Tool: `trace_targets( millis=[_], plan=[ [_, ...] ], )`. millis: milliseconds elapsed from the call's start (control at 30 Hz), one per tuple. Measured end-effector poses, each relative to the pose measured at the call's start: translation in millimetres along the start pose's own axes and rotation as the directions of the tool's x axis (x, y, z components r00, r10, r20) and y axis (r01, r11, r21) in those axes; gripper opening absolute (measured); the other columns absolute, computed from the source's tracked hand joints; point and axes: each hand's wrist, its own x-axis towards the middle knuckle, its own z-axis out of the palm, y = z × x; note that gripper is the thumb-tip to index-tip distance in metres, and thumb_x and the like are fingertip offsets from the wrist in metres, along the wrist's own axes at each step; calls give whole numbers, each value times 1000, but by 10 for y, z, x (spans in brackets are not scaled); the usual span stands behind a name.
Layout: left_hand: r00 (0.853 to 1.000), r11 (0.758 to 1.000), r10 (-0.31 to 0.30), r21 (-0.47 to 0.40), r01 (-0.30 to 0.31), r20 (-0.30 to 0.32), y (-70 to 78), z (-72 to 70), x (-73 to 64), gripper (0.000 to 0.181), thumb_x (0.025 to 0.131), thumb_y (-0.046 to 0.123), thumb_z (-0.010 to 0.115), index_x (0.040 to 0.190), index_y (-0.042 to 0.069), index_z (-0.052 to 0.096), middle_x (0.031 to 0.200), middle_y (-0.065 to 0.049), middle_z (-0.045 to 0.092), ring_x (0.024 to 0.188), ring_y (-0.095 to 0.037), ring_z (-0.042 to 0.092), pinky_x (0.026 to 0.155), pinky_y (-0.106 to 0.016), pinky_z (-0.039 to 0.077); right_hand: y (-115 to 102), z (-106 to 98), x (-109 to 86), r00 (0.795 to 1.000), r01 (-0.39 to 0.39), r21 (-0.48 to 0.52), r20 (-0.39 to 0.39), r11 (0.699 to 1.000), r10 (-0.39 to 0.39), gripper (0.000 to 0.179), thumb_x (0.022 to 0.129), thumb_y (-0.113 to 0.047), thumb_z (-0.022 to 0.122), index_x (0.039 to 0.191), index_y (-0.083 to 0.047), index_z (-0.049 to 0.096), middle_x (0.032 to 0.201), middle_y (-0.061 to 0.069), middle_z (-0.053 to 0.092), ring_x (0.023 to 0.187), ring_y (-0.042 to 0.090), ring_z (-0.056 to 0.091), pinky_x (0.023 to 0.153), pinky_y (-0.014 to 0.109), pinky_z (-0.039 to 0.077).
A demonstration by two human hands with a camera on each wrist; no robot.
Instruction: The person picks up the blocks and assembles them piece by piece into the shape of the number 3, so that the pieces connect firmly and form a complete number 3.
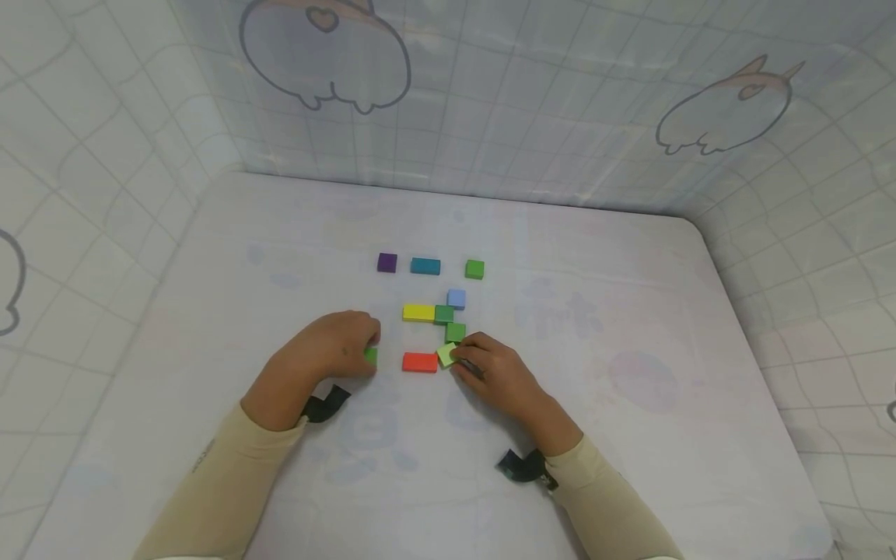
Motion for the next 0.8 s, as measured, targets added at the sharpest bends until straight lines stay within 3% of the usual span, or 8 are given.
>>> trace_targets(
  millis=[233,467,800],
  plan=[
    [999,1000,-24,-2,24,21,20,19,36,24,85,18,75,104,10,64,89,-6,60,84,-23,55,67,-33,49,-6,-12,2,1000,-15,5,15,1000,15,21,86,-14,79,106,-9,75,106,0,66,97,10,64,88,24,56],
    [1000,1000,-13,-12,13,4,27,43,54,21,87,18,73,103,10,63,90,-5,60,85,-24,55,69,-33,50,-5,-14,2,1000,-8,10,4,1000,8,22,86,-15,80,106,-9,75,106,1,66,97,11,64,87,24,56],
    [1000,1000,0,-25,0,-8,50,50,50,24,87,21,76,105,11,64,91,-4,61,87,-24,55,72,-34,52,-67,-20,54,993,88,-21,-78,996,-89,21,83,-13,82,102,-7,76,102,3,67,97,15,62,88,24,56]
  ],
)
